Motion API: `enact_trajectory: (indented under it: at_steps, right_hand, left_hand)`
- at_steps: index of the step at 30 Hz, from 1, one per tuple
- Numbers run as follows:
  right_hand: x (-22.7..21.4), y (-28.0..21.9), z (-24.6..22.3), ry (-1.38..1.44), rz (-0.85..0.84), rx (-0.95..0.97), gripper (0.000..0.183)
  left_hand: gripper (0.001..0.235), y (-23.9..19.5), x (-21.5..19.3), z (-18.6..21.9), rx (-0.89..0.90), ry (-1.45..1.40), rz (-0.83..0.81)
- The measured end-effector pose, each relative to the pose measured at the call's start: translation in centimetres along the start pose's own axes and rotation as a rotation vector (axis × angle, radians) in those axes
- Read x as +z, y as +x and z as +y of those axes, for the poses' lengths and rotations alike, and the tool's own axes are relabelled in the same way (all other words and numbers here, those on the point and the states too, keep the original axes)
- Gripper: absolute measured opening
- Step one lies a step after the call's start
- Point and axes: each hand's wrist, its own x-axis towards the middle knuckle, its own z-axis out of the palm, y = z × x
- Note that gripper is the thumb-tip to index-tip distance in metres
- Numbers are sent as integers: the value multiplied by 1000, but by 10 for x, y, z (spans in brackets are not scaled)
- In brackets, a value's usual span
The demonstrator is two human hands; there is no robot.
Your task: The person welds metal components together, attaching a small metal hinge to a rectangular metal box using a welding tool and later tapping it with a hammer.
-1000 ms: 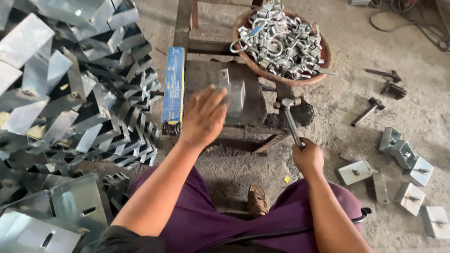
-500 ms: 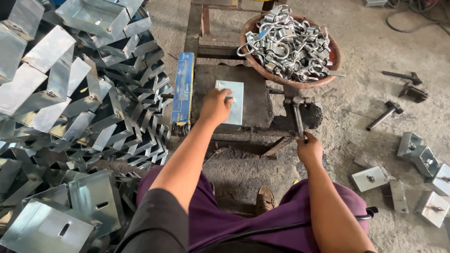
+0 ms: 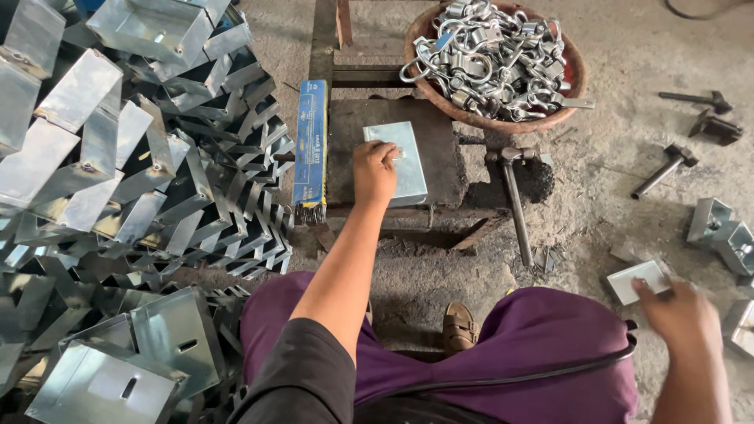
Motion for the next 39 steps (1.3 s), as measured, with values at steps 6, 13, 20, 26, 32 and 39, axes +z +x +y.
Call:
enact_trajectory:
  at_steps: [6, 13, 20, 26, 32, 39]
  right_hand:
    - [70, -73, 14, 1427, -665, 612, 64]
    - [42, -66, -2, 1561, -140, 502, 56]
    - [2, 8, 14, 2370, -37, 5, 18]
    - [-95, 53, -94, 2463, -212, 62, 39]
    - [-108, -16, -240, 1802, -158, 43, 50]
    - [-88, -26, -267, 845, 169, -328, 80]
  left_hand:
    - [20, 3, -1, -3, -98, 43, -23]
    - [11, 5, 2, -9, -17, 72, -34]
    - [12, 1, 2, -2, -131, 49, -100]
    - [9, 8, -1, 13, -139, 269, -171]
    - [6, 11, -3, 10, -188, 220, -260]
    - [5, 15, 5, 8, -116, 323, -273]
